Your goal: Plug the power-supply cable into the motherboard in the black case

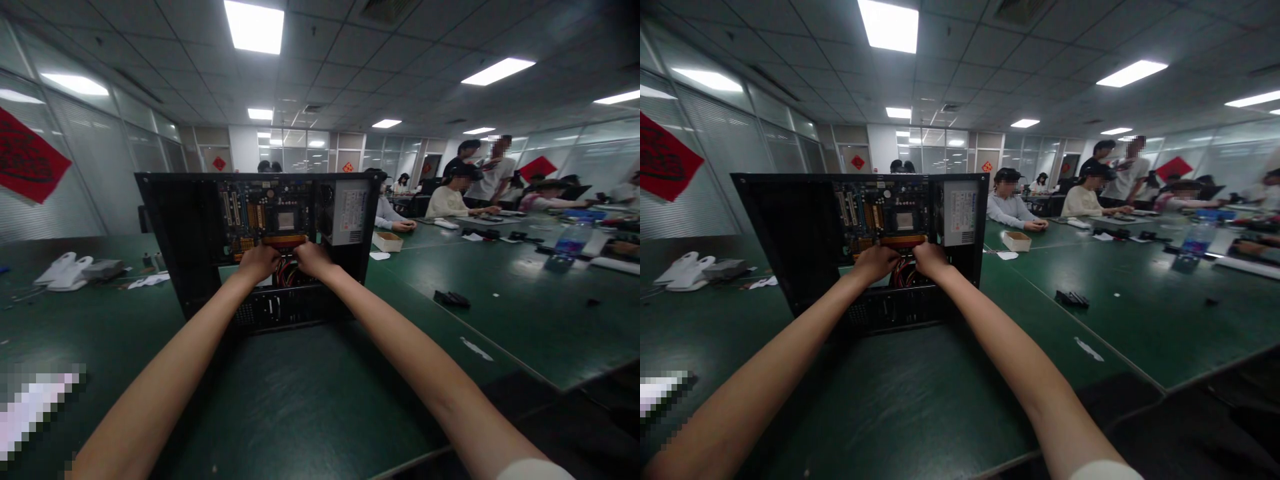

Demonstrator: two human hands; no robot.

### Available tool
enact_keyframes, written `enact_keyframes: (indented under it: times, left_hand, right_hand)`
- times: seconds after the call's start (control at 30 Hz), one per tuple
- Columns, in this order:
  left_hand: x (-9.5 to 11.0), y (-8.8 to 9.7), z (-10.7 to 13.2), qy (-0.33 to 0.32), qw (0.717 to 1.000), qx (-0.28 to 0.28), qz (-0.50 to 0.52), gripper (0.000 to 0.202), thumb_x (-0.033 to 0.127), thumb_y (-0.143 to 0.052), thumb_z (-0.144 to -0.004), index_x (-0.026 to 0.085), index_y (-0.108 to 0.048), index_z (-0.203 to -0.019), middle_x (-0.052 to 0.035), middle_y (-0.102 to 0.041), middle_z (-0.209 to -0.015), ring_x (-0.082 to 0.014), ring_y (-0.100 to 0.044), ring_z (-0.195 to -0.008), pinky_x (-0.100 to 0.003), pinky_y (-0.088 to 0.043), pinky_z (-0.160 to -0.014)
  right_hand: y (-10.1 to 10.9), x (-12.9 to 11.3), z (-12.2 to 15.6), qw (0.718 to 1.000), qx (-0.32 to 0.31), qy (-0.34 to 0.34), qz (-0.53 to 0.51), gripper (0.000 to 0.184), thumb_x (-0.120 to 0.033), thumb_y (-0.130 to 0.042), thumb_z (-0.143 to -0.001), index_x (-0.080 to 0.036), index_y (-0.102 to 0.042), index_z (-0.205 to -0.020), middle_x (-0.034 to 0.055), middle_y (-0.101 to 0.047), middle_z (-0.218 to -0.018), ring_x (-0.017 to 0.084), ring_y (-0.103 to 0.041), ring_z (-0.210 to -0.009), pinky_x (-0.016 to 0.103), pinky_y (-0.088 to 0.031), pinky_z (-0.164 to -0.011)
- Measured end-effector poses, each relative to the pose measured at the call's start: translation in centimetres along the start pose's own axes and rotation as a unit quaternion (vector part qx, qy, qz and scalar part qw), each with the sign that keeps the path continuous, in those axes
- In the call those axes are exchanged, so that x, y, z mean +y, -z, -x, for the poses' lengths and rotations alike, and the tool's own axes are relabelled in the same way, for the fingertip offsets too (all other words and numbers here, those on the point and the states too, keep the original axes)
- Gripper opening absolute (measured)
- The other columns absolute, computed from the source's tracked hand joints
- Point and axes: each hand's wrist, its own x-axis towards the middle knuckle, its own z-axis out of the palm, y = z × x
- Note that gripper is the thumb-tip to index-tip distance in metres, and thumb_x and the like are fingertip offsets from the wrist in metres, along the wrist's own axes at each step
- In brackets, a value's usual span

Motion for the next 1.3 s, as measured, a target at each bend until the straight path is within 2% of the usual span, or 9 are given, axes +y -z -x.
enact_keyframes:
  times: [0.4,0.53,0.67,0.8,0.9,1.0,1.13,1.2,1.3]
  left_hand:
    - [0.2,0.1,-0.2,-0.042,0.999,-0.009,0.027,0.030,0.023,-0.050,-0.093,0.017,-0.079,-0.100,-0.0146,-0.077,-0.103,-0.0266,-0.072,-0.100,-0.030,-0.051,-0.082]
    - [0.0,-0.2,-0.1,-0.052,0.998,0.001,0.040,0.033,0.023,-0.049,-0.094,0.017,-0.079,-0.105,-0.0142,-0.077,-0.104,-0.0255,-0.072,-0.098,-0.030,-0.050,-0.083]
    - [0.2,0.4,1.1,-0.047,0.997,0.032,0.059,0.032,0.028,-0.049,-0.096,0.021,-0.078,-0.108,-0.0101,-0.078,-0.106,-0.0239,-0.071,-0.100,-0.030,-0.050,-0.085]
    - [1.4,1.5,3.6,-0.048,0.994,0.051,0.087,0.037,0.039,-0.045,-0.101,0.022,-0.078,-0.104,-0.0098,-0.078,-0.101,-0.0252,-0.072,-0.095,-0.031,-0.049,-0.078]
    - [3.4,1.7,5.3,-0.050,0.995,0.018,0.080,0.054,0.050,-0.035,-0.104,0.022,-0.079,-0.090,-0.0117,-0.078,-0.090,-0.0264,-0.073,-0.085,-0.032,-0.049,-0.071]
    - [6.0,1.2,6.2,-0.027,0.998,0.025,0.044,0.066,0.053,-0.025,-0.105,0.019,-0.080,-0.094,-0.0152,-0.077,-0.090,-0.0291,-0.074,-0.085,-0.034,-0.050,-0.071]
    - [8.7,0.4,6.5,-0.034,0.999,0.029,0.005,0.071,0.052,-0.020,-0.105,0.017,-0.081,-0.096,-0.0173,-0.077,-0.091,-0.0301,-0.074,-0.088,-0.036,-0.050,-0.073]
    - [9.2,0.3,6.5,-0.035,0.999,0.033,0.005,0.072,0.051,-0.019,-0.105,0.017,-0.081,-0.096,-0.0172,-0.077,-0.092,-0.0298,-0.074,-0.089,-0.036,-0.050,-0.073]
    - [9.1,0.4,6.4,-0.028,0.999,0.035,0.008,0.071,0.051,-0.019,-0.105,0.018,-0.082,-0.095,-0.0167,-0.078,-0.091,-0.0304,-0.074,-0.089,-0.037,-0.050,-0.073]
  right_hand:
    - [-0.1,-0.3,-0.4,1.000,0.009,-0.017,0.002,0.030,-0.015,-0.056,-0.088,-0.015,-0.073,-0.112,0.0167,-0.072,-0.115,0.029,-0.069,-0.107,0.034,-0.052,-0.085]
    - [0.1,-0.3,0.0,1.000,0.010,-0.008,0.001,0.028,-0.015,-0.053,-0.091,-0.014,-0.073,-0.111,0.0169,-0.072,-0.115,0.028,-0.068,-0.109,0.034,-0.052,-0.085]
    - [0.6,-0.4,0.7,1.000,0.026,0.010,0.001,0.027,-0.020,-0.048,-0.098,-0.014,-0.071,-0.111,0.0163,-0.072,-0.115,0.026,-0.069,-0.107,0.032,-0.051,-0.084]
    - [1.2,-0.2,2.6,0.998,0.057,0.031,0.007,0.034,-0.030,-0.038,-0.104,-0.015,-0.069,-0.112,0.0148,-0.072,-0.114,0.025,-0.069,-0.102,0.031,-0.049,-0.080]
    - [1.2,1.3,4.9,0.991,0.087,0.090,0.054,0.040,-0.030,-0.033,-0.106,-0.014,-0.070,-0.105,0.0149,-0.073,-0.102,0.023,-0.069,-0.090,0.031,-0.044,-0.071]
    - [1.0,4.2,7.6,0.969,0.130,0.180,0.112,0.045,-0.032,-0.033,-0.107,-0.014,-0.072,-0.093,0.0135,-0.072,-0.087,0.021,-0.065,-0.081,0.032,-0.038,-0.069]
    - [0.4,8.3,10.2,0.932,0.166,0.281,0.156,0.044,-0.033,-0.043,-0.105,-0.016,-0.070,-0.075,0.0088,-0.068,-0.071,0.018,-0.056,-0.070,0.033,-0.033,-0.071]
    - [-0.2,9.3,10.7,0.922,0.186,0.294,0.171,0.042,-0.032,-0.045,-0.105,-0.017,-0.069,-0.074,0.0079,-0.067,-0.070,0.018,-0.055,-0.070,0.034,-0.034,-0.075]
    - [-1.0,9.4,10.7,0.926,0.205,0.267,0.170,0.043,-0.037,-0.047,-0.104,-0.017,-0.070,-0.073,0.0074,-0.067,-0.070,0.018,-0.055,-0.070,0.034,-0.034,-0.081]
